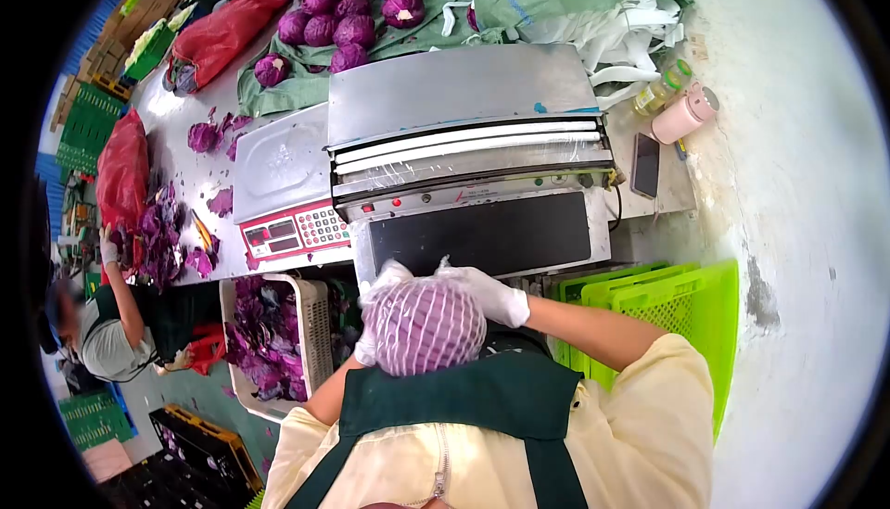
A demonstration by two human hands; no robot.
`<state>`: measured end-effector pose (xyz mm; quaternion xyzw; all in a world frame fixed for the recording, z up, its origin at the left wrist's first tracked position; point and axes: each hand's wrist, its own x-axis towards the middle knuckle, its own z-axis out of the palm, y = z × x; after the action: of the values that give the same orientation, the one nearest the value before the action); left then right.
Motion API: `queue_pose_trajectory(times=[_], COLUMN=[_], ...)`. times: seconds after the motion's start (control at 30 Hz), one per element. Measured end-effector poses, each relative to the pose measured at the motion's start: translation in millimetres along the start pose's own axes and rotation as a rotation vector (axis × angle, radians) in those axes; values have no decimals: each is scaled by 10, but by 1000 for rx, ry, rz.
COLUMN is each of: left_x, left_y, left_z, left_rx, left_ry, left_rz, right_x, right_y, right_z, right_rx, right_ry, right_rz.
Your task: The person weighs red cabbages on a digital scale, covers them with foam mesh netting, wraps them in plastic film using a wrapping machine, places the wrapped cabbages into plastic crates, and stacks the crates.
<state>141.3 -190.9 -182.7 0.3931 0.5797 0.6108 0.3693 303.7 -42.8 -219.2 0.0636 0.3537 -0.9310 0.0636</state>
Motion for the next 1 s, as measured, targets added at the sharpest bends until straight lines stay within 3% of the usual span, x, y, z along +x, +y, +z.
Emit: queue_pose_trajectory(times=[0.07,0.1,0.13,0.17,0.2,0.23,0.3,0.33,0.37,0.4,0.43,0.47,0.5,0.57,0.6,0.63,0.67,0.7,0.73,0.83,0.9,0.93,1.0], left_x=[264,325,348,302,287,316,204,198,234,338,392,441,459,426,461,417,388,352,318,247,227,225,214], left_y=[713,971,1076,991,920,988,1063,1016,941,276,401,529,676,955,688,948,932,864,797,670,489,442,415], left_z=[-59,-70,-206,-339,-428,-413,-262,-247,-270,-424,-225,-26,321,676,793,1110,1342,1545,1734,2065,2197,2238,2280], left_rx=[-169,-298,-369,-529,-524,-518,-833,-841,-850,-271,-506,-721,-535,-646,-496,-438,-450,-463,-457,-309,-298,-266,-209], left_ry=[-85,-165,-412,-637,-655,-684,-566,-581,-597,-737,-700,-524,-524,-387,-396,-325,-378,-427,-511,-633,-645,-692,-749], left_rz=[78,69,-79,-328,-416,-512,-399,-440,-477,-308,-713,-1118,-995,-981,-649,-654,-657,-660,-523,-599,-618,-646,-661], right_x=[107,91,97,125,154,186,90,-105,-304,-498,-632,-649,-667,-948,-1089,-1251,-1436,-1712,-1932,-2776,-3386,-3662,-4139], right_y=[-249,-409,-344,-271,-201,-52,213,-69,-46,-214,-351,-289,-245,-211,-94,-12,58,32,16,187,298,303,291], right_z=[525,947,1096,1129,1158,1034,866,1142,1152,1371,1628,1688,1735,1682,1614,1581,1578,1582,1628,1318,838,626,193], right_rx=[-645,-515,-204,-42,130,-216,-911,-703,-320,-247,-177,-379,-596,-394,-165,62,85,-101,114,513,370,370,668], right_ry=[-57,-88,112,209,326,271,227,561,514,517,513,537,551,666,657,629,669,808,884,876,1108,1099,1136], right_rz=[-192,-283,-27,88,186,71,-130,203,-47,-202,-355,-519,-667,-616,-689,-756,-843,-807,-878,-1192,-1277,-1270,-1268])
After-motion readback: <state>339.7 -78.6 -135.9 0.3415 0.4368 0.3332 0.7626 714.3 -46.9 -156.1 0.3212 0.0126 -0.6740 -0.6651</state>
